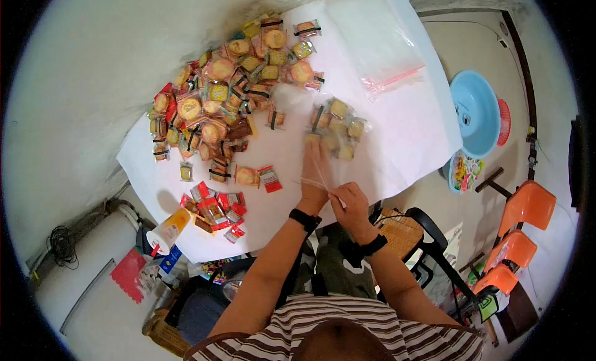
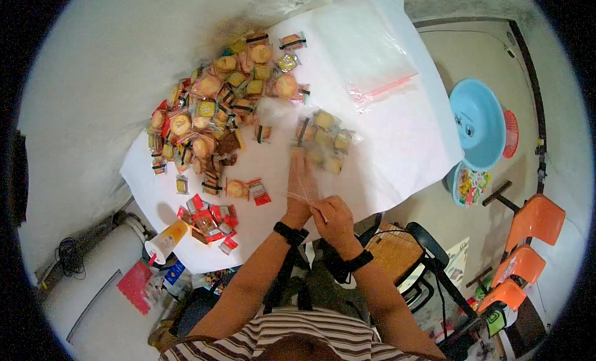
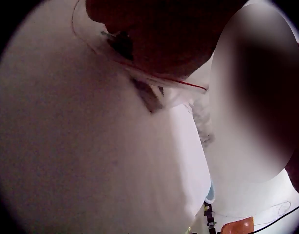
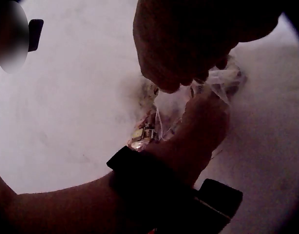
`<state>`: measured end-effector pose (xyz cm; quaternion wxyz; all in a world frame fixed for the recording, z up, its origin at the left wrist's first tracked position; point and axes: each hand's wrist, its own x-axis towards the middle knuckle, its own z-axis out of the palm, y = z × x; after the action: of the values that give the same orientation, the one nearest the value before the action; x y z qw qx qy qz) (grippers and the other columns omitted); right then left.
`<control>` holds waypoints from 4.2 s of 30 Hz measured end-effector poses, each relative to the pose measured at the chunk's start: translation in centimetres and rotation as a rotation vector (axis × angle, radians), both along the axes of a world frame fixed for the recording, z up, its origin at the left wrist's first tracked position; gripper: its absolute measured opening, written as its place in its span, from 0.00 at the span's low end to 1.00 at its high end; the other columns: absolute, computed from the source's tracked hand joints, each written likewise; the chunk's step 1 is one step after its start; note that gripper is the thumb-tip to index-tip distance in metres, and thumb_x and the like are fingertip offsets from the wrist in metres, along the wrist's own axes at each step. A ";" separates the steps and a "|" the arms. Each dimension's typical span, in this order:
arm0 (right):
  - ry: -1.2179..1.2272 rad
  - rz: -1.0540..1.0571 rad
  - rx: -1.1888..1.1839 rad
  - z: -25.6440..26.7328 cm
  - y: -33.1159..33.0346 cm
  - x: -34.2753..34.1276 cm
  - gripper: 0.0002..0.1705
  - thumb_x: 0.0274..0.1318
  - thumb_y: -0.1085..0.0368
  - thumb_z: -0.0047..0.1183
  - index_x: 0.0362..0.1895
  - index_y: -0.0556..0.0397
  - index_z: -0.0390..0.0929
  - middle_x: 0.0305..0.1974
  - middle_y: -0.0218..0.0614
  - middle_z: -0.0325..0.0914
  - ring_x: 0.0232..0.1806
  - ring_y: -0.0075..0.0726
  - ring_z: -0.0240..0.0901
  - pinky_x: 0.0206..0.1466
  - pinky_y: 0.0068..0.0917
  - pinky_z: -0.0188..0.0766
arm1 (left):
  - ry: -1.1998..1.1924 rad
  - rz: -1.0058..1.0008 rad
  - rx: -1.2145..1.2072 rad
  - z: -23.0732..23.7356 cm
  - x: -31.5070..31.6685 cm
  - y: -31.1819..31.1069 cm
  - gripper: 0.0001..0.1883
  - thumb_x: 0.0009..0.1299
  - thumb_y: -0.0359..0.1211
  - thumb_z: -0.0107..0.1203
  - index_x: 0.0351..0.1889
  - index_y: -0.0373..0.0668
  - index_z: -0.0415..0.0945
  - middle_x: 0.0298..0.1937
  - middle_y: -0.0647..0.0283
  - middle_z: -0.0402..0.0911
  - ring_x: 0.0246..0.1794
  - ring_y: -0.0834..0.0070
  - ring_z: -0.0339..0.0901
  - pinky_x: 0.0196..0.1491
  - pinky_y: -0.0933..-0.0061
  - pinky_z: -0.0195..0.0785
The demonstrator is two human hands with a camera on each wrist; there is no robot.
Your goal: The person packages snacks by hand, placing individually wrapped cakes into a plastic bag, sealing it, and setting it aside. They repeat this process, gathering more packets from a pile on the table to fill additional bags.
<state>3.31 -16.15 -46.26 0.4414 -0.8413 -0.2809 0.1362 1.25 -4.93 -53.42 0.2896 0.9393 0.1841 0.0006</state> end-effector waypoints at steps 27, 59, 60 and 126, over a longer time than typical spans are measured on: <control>0.080 -0.028 0.061 0.7 0.4 1.1 0.06 0.42 0.73 0.58 0.29 0.54 0.77 0.28 0.39 0.73 0.30 0.44 0.72 0.31 0.34 0.69 | 0.091 0.216 0.381 3.5 12.5 18.6 0.31 0.57 0.51 0.57 0.47 0.34 0.68 0.40 0.48 0.76 0.44 0.50 0.73 0.48 0.54 0.62; 0.342 -0.297 0.170 -0.3 2.2 0.3 0.01 0.51 0.73 0.53 0.30 0.56 0.76 0.26 0.35 0.71 0.25 0.29 0.66 0.26 0.23 0.62 | -0.030 0.078 0.084 2.6 12.2 18.1 0.23 0.61 0.45 0.56 0.48 0.39 0.70 0.47 0.47 0.73 0.48 0.50 0.70 0.51 0.58 0.65; 0.347 -0.304 0.164 -0.3 2.1 0.1 0.01 0.51 0.73 0.53 0.30 0.56 0.76 0.26 0.35 0.71 0.25 0.29 0.66 0.26 0.23 0.62 | 0.030 0.153 0.058 2.3 12.5 18.0 0.23 0.60 0.45 0.56 0.46 0.38 0.71 0.47 0.47 0.73 0.48 0.50 0.70 0.50 0.58 0.65; 0.102 -0.124 0.101 0.0 0.9 0.1 0.06 0.43 0.73 0.58 0.29 0.54 0.77 0.27 0.38 0.73 0.28 0.42 0.72 0.29 0.33 0.69 | -0.194 -0.169 0.244 2.6 12.5 20.3 0.20 0.62 0.32 0.49 0.53 0.39 0.68 0.51 0.52 0.72 0.54 0.54 0.66 0.57 0.55 0.58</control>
<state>3.37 -15.27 -46.25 0.5046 -0.8256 -0.2120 0.1372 13.76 15.41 -50.78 0.1890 0.9751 0.0743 0.0892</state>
